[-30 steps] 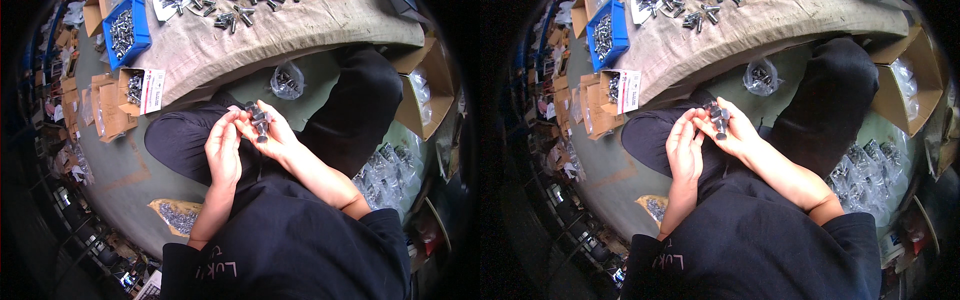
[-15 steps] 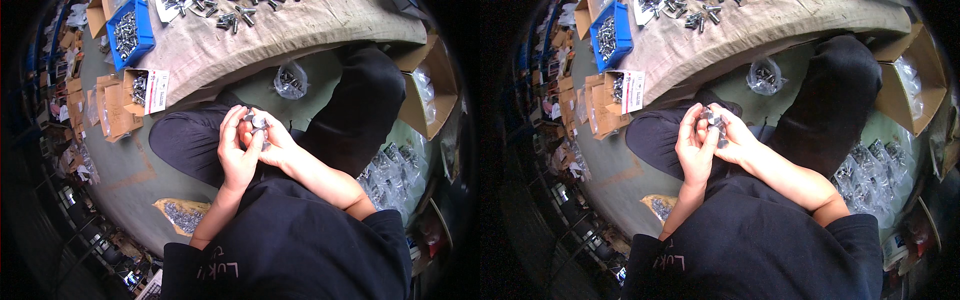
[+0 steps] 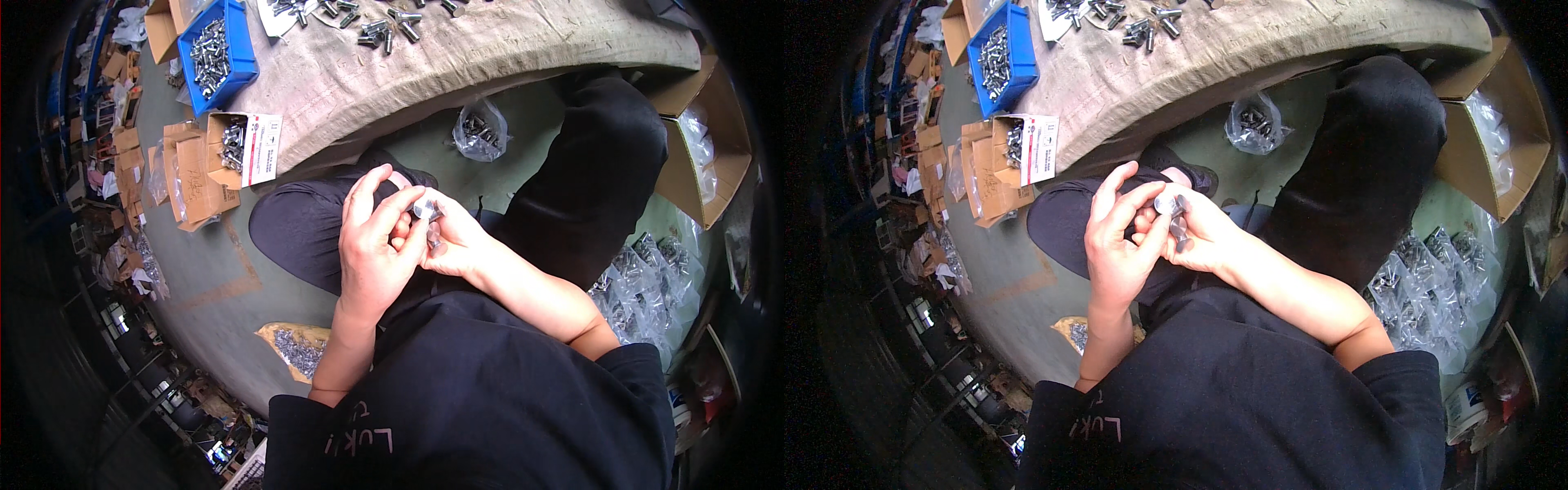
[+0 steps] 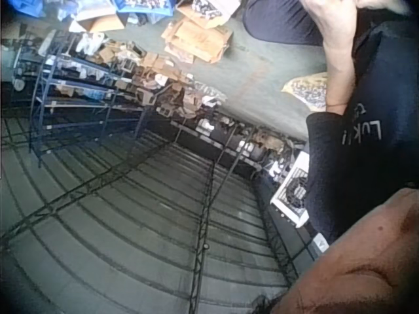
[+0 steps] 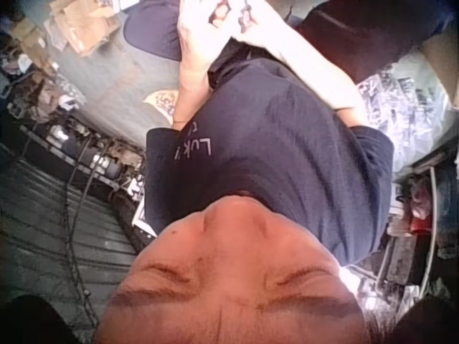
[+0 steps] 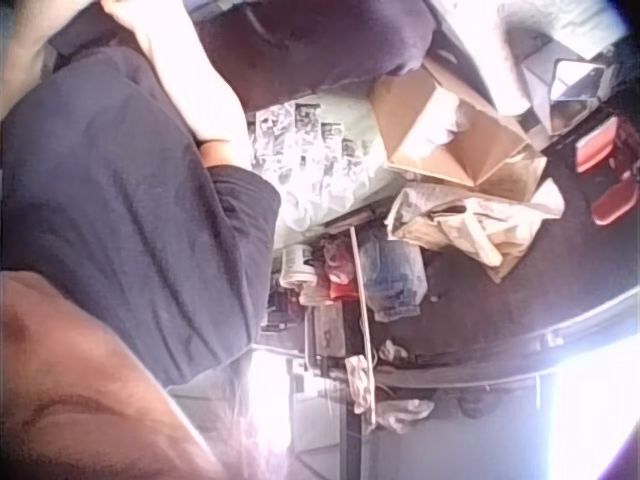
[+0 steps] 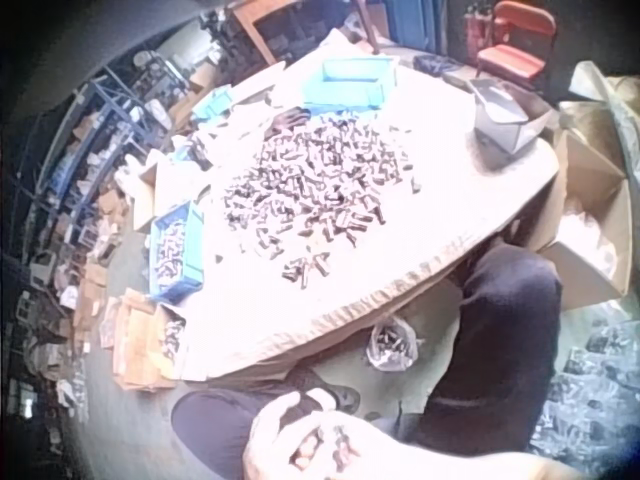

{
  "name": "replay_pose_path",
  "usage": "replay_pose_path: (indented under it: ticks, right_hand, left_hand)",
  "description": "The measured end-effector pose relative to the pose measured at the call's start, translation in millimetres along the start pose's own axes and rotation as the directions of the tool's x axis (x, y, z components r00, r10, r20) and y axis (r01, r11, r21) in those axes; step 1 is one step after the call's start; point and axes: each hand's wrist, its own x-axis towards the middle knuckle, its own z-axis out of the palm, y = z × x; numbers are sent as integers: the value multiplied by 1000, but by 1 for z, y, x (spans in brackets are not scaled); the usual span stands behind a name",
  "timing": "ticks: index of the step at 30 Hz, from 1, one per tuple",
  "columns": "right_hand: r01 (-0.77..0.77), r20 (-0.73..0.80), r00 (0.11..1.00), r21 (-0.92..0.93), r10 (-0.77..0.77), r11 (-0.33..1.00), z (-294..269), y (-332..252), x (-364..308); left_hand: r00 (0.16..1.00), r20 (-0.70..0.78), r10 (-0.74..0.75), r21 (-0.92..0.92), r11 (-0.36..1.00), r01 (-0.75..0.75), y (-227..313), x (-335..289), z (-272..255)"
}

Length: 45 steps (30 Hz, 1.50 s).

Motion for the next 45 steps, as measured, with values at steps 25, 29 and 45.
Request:
replay_pose_path:
  ticks: [25, 29, 45]
  right_hand:
    - [145, -267, 880, -638, -393, 756, 0, -35, 2]
    - [140, -288, 869, -636, -402, 759, -9, -40, 0]
    - [416, 156, 629, -895, -761, 161, 9, -33, 15]
  left_hand:
    - [875, 323, -360, -933, -278, 230, -92, 39, -39]
    - [779, -45, -626, -972, -151, -178, -163, 144, -90]
    - [700, 643, -312, -727, -536, 429, -82, 13, 77]
